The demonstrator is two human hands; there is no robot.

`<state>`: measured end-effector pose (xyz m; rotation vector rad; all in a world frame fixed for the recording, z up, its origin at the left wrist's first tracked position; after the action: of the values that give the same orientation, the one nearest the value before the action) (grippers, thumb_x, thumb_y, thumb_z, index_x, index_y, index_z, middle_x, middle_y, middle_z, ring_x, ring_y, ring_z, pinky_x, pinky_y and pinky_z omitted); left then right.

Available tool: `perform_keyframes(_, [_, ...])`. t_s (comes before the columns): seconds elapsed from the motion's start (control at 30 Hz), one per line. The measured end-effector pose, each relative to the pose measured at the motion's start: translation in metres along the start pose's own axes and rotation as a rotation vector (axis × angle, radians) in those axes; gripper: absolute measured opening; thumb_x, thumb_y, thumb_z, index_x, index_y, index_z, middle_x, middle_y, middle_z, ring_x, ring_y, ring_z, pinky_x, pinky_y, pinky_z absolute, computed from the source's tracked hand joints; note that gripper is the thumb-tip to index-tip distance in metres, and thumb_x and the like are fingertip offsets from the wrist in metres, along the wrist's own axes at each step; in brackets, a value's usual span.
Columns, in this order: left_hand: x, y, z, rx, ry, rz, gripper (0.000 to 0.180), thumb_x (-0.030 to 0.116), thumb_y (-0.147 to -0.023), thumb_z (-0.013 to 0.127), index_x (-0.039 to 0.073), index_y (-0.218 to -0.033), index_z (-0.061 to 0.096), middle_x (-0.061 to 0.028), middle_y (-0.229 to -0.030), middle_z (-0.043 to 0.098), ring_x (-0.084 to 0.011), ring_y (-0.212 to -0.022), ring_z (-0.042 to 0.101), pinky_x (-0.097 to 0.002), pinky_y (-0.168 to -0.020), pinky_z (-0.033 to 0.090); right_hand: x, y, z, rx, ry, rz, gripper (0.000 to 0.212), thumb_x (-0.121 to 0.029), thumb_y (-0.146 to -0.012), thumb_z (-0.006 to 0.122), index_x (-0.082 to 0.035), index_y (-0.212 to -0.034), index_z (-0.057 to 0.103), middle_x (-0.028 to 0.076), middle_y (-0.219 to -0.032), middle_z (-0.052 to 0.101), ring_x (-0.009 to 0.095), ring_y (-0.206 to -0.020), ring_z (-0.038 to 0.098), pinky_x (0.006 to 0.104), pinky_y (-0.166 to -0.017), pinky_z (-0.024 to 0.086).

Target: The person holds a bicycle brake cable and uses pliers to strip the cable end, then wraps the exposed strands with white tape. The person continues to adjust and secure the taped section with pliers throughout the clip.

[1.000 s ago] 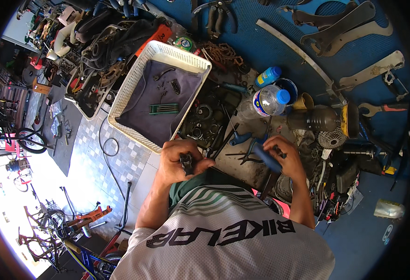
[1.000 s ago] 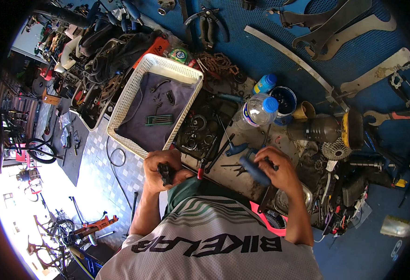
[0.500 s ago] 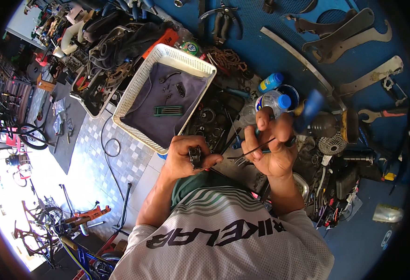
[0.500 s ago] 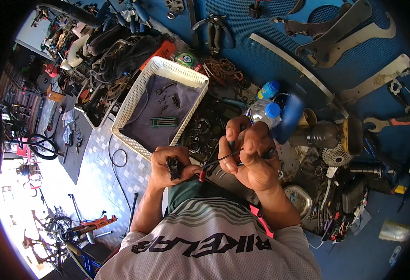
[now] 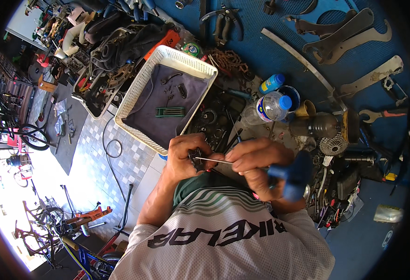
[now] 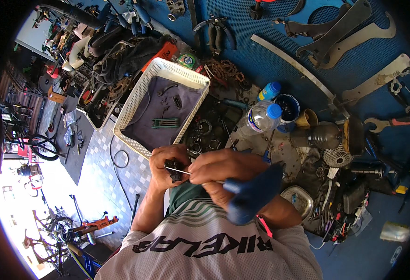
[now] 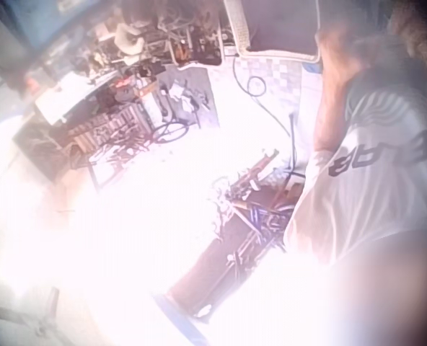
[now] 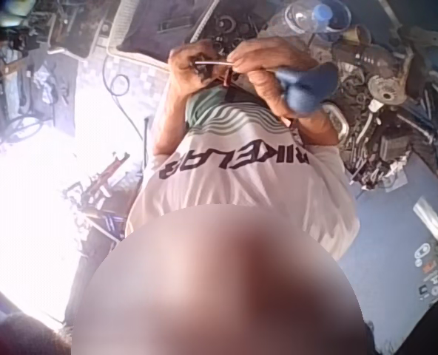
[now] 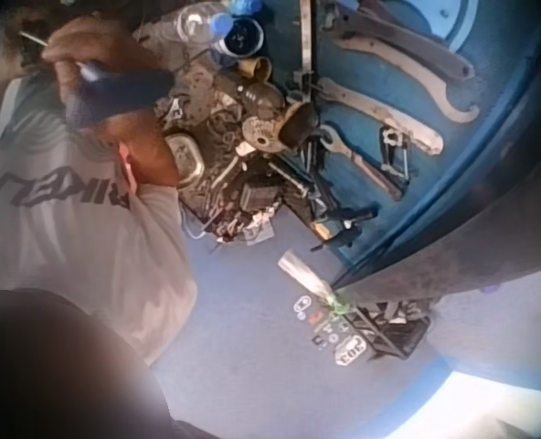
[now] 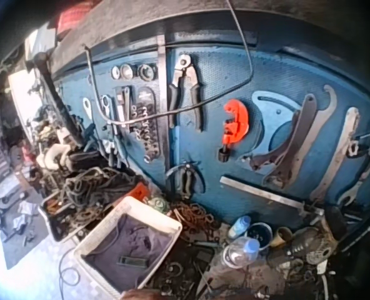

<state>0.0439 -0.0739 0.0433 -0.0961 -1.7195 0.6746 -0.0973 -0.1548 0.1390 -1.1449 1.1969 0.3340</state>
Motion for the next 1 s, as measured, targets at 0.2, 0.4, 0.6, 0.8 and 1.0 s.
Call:
perform_keyframes(0.2, [-0.003,0.004,-0.005,-0.001,0.003,-0.004,0.031,0.019,-0.072,0.090,0.000,-0.077,0.065,-0.0087,-0.067,0.062,-0.0230,-0.058,0.061,-0.0338,-0.055,0.044,-0.003,-0.002,0.022,-0.034,0.226,-0.084,0.013,0.005,-0.091,0.074,-0.004,-0.100,0.069,0.014,-0.099,0.076,0.025,-0.083,0.079,0.0320,-0.069,0.065])
perform_keyframes(0.4, [-0.001,0.007,-0.006,-0.017,-0.080,0.026,0.033,0.021,-0.070,0.090,0.001,-0.082,0.067,-0.0106,-0.073,0.065,-0.0259,-0.063,0.065,-0.0344,-0.059,0.048,0.007,0.000,0.031,-0.145,0.248,-0.070,0.029,-0.003,-0.087,0.075,-0.003,-0.115,0.067,0.015,-0.111,0.071,0.033,-0.091,0.076,0.0406,-0.074,0.063])
perform_keyframes(0.6, [0.006,0.006,-0.008,0.038,-0.146,0.023,0.029,0.016,-0.066,0.087,0.002,-0.077,0.063,-0.0090,-0.067,0.058,-0.0255,-0.057,0.060,-0.0342,-0.054,0.044,0.012,0.001,0.035,-0.198,0.295,-0.022,0.028,-0.005,-0.088,0.073,-0.004,-0.115,0.064,0.014,-0.110,0.069,0.032,-0.088,0.075,0.0402,-0.071,0.062])
perform_keyframes(0.8, [0.002,0.005,-0.005,0.043,-0.104,0.004,0.034,0.014,-0.062,0.089,0.001,-0.077,0.062,-0.0088,-0.067,0.057,-0.0264,-0.057,0.059,-0.0340,-0.054,0.044,0.015,-0.002,0.033,-0.235,0.254,0.074,0.031,-0.007,-0.086,0.076,-0.005,-0.113,0.061,0.007,-0.115,0.068,0.029,-0.103,0.072,0.0392,-0.077,0.061])
perform_keyframes(1.0, [0.000,0.008,-0.003,0.001,-0.093,-0.022,0.033,0.014,-0.062,0.091,0.001,-0.079,0.065,-0.0092,-0.068,0.059,-0.0268,-0.058,0.061,-0.0341,-0.055,0.046,0.008,-0.010,0.032,-0.215,0.252,-0.013,0.012,0.001,-0.093,0.069,0.002,-0.104,0.069,0.014,-0.106,0.073,0.028,-0.090,0.076,0.0354,-0.073,0.062])
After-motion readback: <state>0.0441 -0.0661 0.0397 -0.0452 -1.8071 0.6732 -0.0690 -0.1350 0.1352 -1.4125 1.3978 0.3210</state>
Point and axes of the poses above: each hand's wrist, its own y-axis away from the middle knuckle, its own z-axis out of the palm, x = y × z, the point moved 9 cm from there along -y, towards the middle knuckle
